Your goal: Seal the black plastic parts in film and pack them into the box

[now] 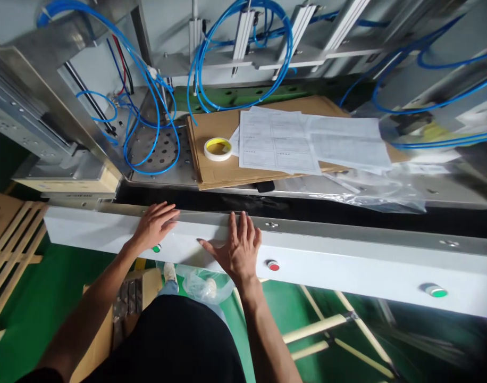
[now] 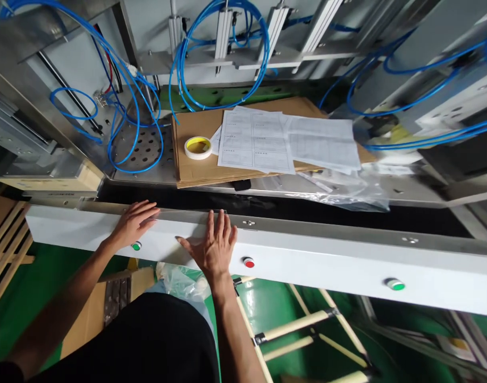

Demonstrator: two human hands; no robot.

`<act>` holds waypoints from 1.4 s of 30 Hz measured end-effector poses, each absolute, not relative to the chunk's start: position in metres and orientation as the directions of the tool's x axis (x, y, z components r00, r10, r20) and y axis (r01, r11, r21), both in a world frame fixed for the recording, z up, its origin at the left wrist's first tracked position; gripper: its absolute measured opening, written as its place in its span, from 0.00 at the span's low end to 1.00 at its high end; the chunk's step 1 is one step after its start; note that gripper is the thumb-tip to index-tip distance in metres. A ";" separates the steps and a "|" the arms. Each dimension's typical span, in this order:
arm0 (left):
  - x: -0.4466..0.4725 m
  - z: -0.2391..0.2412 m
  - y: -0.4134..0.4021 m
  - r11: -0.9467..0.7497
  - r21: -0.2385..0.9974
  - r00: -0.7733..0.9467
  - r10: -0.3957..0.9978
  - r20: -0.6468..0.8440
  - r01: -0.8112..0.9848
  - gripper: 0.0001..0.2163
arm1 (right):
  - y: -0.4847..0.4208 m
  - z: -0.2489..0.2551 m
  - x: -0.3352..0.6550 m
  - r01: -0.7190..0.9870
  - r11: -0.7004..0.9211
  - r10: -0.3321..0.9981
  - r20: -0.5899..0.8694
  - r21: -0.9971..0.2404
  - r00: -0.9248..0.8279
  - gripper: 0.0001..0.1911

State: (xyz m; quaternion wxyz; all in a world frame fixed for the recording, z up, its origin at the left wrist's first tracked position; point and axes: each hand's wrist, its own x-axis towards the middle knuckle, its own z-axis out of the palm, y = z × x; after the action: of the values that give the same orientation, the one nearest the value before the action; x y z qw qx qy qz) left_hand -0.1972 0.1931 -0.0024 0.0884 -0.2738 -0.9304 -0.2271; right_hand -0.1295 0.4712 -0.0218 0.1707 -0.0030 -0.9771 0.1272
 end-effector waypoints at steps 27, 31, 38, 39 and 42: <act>-0.211 -0.005 0.189 0.822 0.252 -0.860 0.489 0.148 0.511 0.22 | 0.526 -0.017 -0.134 0.081 0.950 0.228 0.489 -0.302 -0.842 0.43; -0.209 0.001 0.191 0.847 0.244 -0.879 0.435 0.194 0.473 0.24 | 0.516 -0.019 -0.112 -0.162 0.970 -0.055 0.485 -0.182 -0.873 0.36; -0.182 0.001 0.190 0.796 0.215 -0.825 0.548 0.139 0.566 0.38 | 0.508 -0.039 -0.104 -0.117 0.978 -0.042 0.380 -0.175 -0.924 0.45; -0.182 0.000 0.190 0.791 0.217 -0.820 0.561 0.115 0.572 0.40 | 0.511 -0.039 -0.105 -0.115 0.977 -0.042 0.371 -0.178 -0.928 0.45; -0.190 -0.003 0.192 0.787 0.233 -0.817 0.573 0.069 0.572 0.44 | 0.517 -0.037 -0.109 -0.102 0.977 -0.031 0.349 -0.187 -0.937 0.46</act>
State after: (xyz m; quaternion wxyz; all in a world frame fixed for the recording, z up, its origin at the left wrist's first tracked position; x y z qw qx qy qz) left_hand -0.1896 0.1919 -0.0032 -0.0026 -0.3027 -0.9452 -0.1225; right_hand -0.1085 0.5172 -0.0372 0.1748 0.0338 -0.9788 0.1016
